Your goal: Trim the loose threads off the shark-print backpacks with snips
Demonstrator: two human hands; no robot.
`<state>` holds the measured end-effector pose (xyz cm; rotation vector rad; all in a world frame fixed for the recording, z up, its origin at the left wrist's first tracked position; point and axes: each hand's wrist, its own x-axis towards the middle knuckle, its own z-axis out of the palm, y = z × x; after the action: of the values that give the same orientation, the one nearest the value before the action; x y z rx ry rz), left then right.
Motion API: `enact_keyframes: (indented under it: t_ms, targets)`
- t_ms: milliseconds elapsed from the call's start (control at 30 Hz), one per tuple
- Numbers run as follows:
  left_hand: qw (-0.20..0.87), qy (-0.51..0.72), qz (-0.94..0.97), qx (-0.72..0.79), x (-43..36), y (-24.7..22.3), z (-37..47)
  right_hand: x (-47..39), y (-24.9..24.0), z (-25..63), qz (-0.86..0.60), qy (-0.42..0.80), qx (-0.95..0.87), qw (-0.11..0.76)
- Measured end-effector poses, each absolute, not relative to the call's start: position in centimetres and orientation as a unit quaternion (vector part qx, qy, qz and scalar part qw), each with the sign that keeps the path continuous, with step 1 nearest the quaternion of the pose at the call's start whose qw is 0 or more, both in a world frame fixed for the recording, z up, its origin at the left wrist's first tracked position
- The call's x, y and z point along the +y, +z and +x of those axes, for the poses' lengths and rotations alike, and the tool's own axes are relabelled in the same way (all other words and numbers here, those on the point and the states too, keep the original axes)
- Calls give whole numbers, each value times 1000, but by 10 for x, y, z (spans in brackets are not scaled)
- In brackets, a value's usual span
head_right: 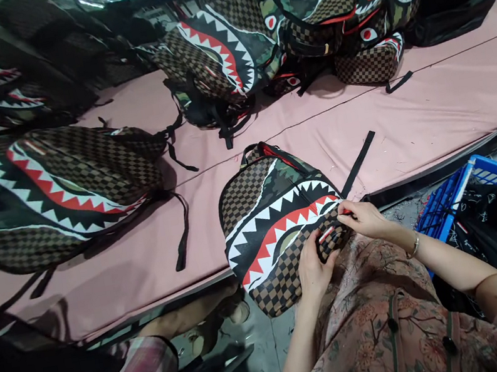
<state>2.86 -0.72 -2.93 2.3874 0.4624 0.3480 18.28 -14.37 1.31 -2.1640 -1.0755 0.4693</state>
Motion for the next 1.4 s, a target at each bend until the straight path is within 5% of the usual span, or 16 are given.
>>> enact_keyframes:
  t_ms: [200,400,500,667,967,1100,1400]
  targets:
    - [337,124,916,180,-7,-29,30,-153,11,181,-875,64,-443,185]
    - [350,125,909,189,-8,-28,31,-150,17,176,-867,79,-460,175]
    - [352,121,908,193,-8,-28,31,-144,15,177,-855,135,-421,271]
    - [357,126,905,192,-8,-31,30,-125,-3,171,-698,364,-184,588]
    - [298,141,937,117,-6,-5,51,-131,-4,180,-607,322,-76,722]
    - [293,103,947,77,-1,5,74,-158,-8,173,-680,266,-87,678]
    - [469,50,861,189,13,-12,96,-180,9,126,-858,165,-256,413]
